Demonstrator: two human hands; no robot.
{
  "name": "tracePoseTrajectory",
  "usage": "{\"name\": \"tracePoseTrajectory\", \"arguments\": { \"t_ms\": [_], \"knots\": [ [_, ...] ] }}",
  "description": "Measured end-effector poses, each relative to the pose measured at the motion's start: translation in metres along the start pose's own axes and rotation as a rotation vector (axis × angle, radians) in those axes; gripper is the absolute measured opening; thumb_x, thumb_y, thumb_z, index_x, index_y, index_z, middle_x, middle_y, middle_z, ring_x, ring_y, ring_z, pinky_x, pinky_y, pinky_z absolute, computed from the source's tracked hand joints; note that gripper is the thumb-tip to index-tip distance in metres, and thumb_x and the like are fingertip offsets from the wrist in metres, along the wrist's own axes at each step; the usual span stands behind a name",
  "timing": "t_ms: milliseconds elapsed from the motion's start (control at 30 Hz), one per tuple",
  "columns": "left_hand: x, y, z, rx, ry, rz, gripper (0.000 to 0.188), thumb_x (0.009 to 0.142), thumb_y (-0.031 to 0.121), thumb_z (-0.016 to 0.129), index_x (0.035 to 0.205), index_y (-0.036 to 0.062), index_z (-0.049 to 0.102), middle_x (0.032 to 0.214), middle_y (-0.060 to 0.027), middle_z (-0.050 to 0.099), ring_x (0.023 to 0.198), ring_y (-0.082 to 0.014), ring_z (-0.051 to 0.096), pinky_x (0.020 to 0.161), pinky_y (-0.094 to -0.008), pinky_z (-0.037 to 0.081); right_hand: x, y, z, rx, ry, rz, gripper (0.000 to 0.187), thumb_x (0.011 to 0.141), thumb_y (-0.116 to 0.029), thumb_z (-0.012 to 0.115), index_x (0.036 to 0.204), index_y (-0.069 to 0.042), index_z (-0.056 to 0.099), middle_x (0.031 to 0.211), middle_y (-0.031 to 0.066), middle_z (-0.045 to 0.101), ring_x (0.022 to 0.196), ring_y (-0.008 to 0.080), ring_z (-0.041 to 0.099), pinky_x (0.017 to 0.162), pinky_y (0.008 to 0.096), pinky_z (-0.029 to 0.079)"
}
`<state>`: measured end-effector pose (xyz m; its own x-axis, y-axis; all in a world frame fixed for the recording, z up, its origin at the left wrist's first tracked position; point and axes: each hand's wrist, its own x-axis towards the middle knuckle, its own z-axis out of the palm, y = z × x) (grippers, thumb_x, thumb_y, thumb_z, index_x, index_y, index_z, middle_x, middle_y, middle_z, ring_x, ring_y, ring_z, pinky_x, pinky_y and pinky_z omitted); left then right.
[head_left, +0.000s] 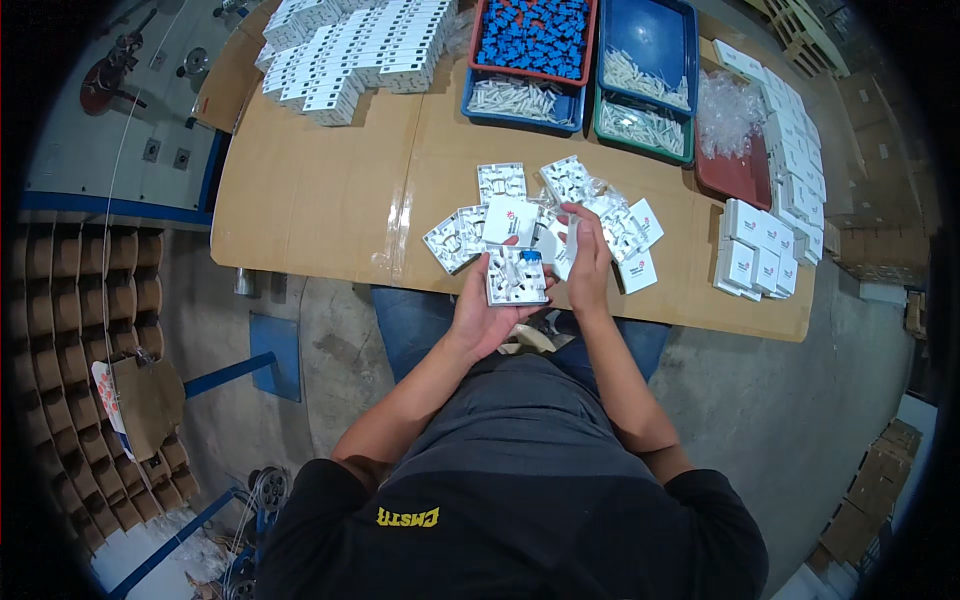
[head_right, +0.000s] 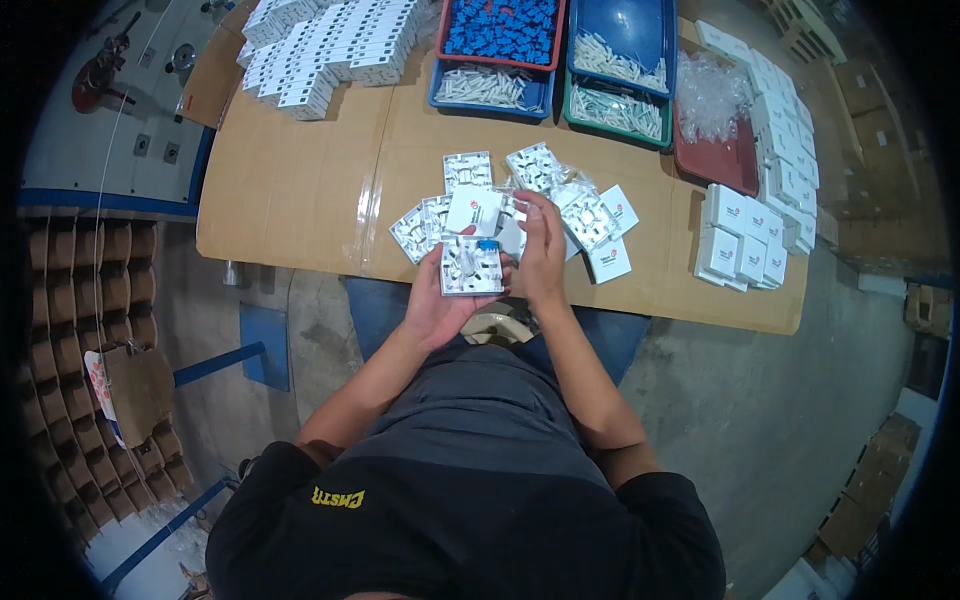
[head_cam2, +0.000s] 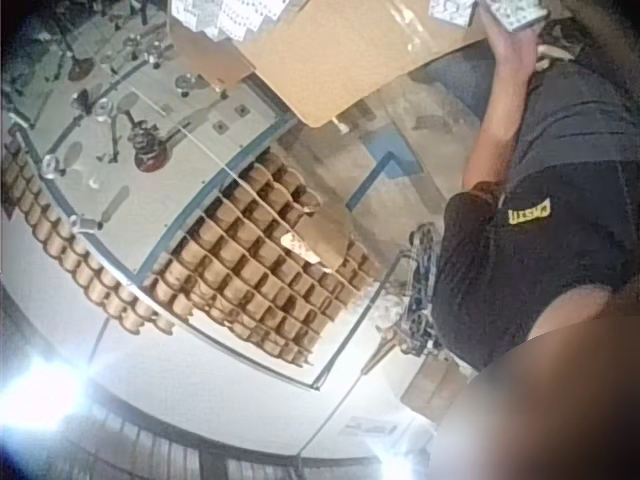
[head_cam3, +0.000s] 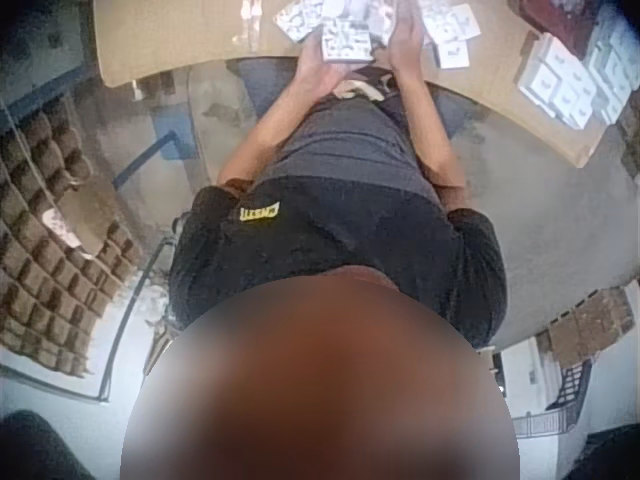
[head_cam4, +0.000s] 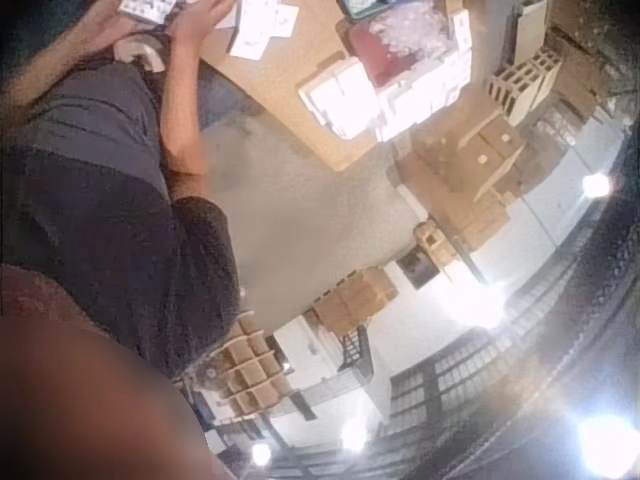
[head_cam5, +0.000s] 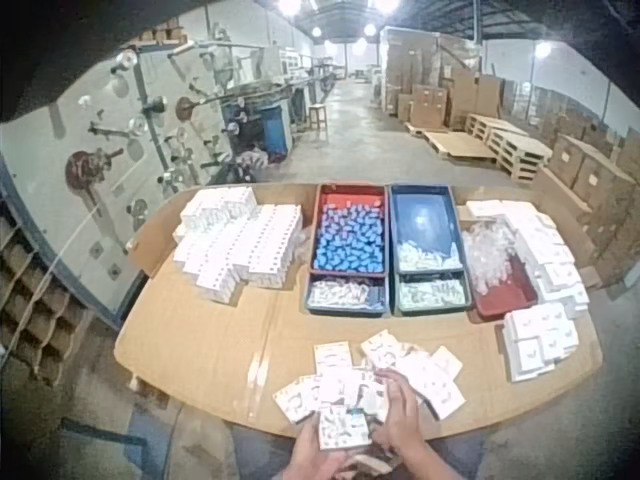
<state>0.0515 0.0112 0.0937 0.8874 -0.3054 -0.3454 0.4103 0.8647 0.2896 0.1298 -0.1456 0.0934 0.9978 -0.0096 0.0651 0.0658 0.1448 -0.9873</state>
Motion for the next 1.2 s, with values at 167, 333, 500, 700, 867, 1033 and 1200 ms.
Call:
{"name": "tracePoseTrajectory", "arguments": {
  "t_ms": [167, 333, 500, 700, 867, 1033, 1200],
  "knots": [
    [0.0, 0.002, -0.007, 0.275, 0.15, 0.029, 0.047, 0.104, 0.018, 0.049, 0.151, 0.0101, 0.043, 0.132, -0.0157, 0.064, 0.124, -0.0255, 0.063, 0.103, -0.039, 0.052, -0.006, -0.001, -0.007, -0.49, -0.315, 0.425, 0.037, 0.098, -0.038, 0.07, 0.104, -0.001, 0.069, 0.104, 0.0192, 0.067, 0.102, 0.025, 0.066, 0.087, 0.0364, 0.051],
    [0.003, -0.01, -0.02, 0.737, 0.117, 0.283, 0.058, 0.089, -0.008, 0.047, 0.145, 0.0085, 0.046, 0.125, -0.0073, 0.058, 0.113, -0.0147, 0.059, 0.097, -0.0306, 0.051, -0.018, 0.009, -0.001, -0.631, -0.361, 0.29, 0.044, 0.088, -0.039, 0.078, 0.112, -0.004, 0.067, 0.109, 0.0218, 0.065, 0.101, 0.0358, 0.066, 0.088, 0.0428, 0.052],
    [0.002, -0.017, -0.022, 0.784, 0.186, 0.468, 0.053, 0.091, -0.007, 0.045, 0.142, 0.0081, 0.047, 0.12, -0.0072, 0.057, 0.108, -0.0153, 0.059, 0.091, -0.0295, 0.052, -0.031, 0.014, 0.019, -0.636, -0.286, 0.147, 0.04, 0.09, -0.035, 0.077, 0.109, -0.001, 0.067, 0.11, 0.0204, 0.066, 0.103, 0.0352, 0.066, 0.09, 0.041, 0.051],
    [0.0, 0.023, -0.044, 0.68, 0.419, 0.693, 0.054, 0.095, -0.005, 0.043, 0.147, 0.0069, 0.04, 0.124, -0.0147, 0.061, 0.111, -0.0245, 0.065, 0.097, -0.0366, 0.056, -0.015, 0.012, -0.006, -0.487, -0.257, 0.086, 0.044, 0.093, -0.038, 0.075, 0.115, 0.0, 0.069, 0.117, 0.0199, 0.068, 0.107, 0.0342, 0.067, 0.093, 0.0412, 0.051],
    [-0.006, 0.01, -0.042, 0.48, 0.307, 0.38, 0.052, 0.099, -0.002, 0.044, 0.15, 0.0012, 0.038, 0.13, -0.0213, 0.064, 0.118, -0.0324, 0.068, 0.096, -0.0426, 0.059, 0.084, -0.005, -0.008, -0.787, -0.354, 0.132, 0.068, 0.091, -0.052, 0.073, 0.131, 0.002, 0.065, 0.126, 0.0279, 0.067, 0.117, 0.0411, 0.065, 0.102, 0.0443, 0.05],
    [-0.006, 0.009, -0.023, 0.373, 0.317, 0.329, 0.044, 0.106, 0.011, 0.047, 0.149, 0.0009, 0.04, 0.127, -0.0201, 0.066, 0.116, -0.033, 0.069, 0.094, -0.0416, 0.06, 0.115, -0.053, 0.027, -0.65, -0.24, -0.372, 0.037, 0.095, -0.026, 0.073, 0.122, -0.003, 0.066, 0.129, 0.0182, 0.063, 0.122, 0.0352, 0.06, 0.105, 0.041, 0.046],
    [0.006, 0.005, -0.04, 0.334, 0.329, 0.455, 0.05, 0.111, 0.033, 0.046, 0.152, 0.0049, 0.04, 0.141, -0.0147, 0.057, 0.13, -0.0272, 0.058, 0.11, -0.0407, 0.046, 0.017, -0.014, 0.029, -0.665, -0.723, -0.119, 0.013, 0.091, -0.018, 0.073, 0.099, -0.008, 0.069, 0.11, 0.0155, 0.065, 0.117, 0.0354, 0.06, 0.103, 0.0426, 0.046]
  ]
}}
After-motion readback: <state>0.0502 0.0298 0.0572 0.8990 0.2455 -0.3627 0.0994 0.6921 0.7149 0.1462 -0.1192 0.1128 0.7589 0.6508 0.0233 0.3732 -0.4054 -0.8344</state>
